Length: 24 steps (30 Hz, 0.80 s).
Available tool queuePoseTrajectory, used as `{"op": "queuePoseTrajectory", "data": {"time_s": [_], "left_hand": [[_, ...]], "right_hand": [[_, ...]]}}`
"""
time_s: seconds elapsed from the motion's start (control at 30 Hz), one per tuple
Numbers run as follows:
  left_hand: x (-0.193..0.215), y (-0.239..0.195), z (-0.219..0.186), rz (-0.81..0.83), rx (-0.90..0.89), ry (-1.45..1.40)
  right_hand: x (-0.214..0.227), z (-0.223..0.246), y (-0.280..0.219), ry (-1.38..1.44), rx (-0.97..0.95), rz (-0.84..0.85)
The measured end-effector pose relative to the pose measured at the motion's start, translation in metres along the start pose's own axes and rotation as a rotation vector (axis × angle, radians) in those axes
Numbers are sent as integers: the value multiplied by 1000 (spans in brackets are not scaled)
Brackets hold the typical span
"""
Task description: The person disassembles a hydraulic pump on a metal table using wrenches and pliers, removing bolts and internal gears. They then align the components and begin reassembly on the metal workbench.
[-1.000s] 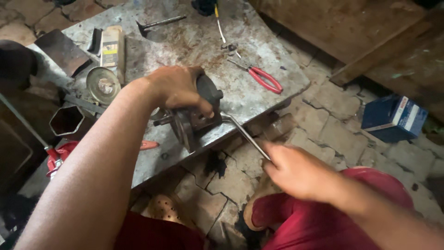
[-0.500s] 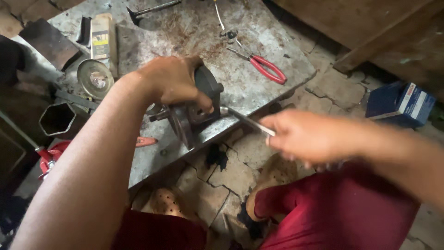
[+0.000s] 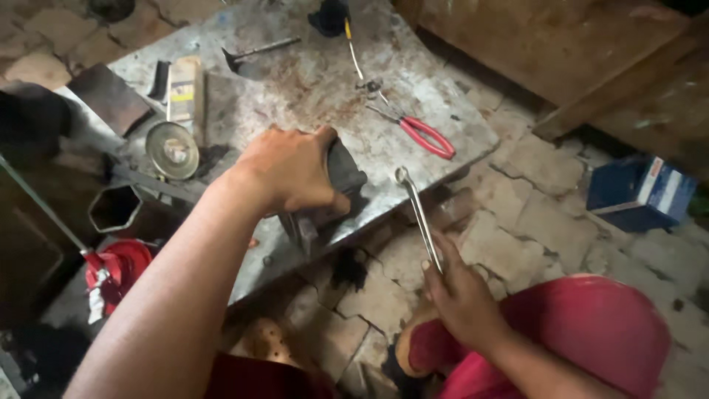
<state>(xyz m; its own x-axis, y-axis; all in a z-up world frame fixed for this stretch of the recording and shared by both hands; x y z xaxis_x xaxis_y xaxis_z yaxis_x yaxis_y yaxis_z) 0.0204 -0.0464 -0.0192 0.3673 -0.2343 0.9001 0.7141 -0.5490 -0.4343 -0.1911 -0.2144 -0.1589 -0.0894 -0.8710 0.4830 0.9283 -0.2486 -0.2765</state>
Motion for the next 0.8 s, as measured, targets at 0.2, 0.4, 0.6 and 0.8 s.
{"op": "queuePoseTrajectory", "data": {"time_s": [0.2, 0.4, 0.6, 0.8], "left_hand": [[-7, -34, -43, -303, -205, 234], [-9, -43, -44, -334, -297, 233], [-14, -45, -45, -554, -323, 333], [-19, -62, -43, -632, -218, 366]], "right_hand": [[29, 57, 9, 523, 125, 167], [78, 144, 3, 705, 335, 442], [96, 185, 32, 221, 754, 25], [107, 184, 69, 198, 553, -155]]}}
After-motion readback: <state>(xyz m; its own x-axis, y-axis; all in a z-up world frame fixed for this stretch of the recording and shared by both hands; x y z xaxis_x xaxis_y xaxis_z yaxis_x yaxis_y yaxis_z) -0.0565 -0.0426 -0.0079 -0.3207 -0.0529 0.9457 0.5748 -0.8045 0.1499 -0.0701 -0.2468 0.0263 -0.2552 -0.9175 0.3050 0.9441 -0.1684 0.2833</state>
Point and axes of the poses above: each hand's wrist, its own y-axis towards the middle knuckle, its own x-axis out of the back of the hand, z = x × y, the point moved 7 cm from there along y, towards the middle knuckle, and after that the axes turned 5 degrees about y, right-handed, at the moved point
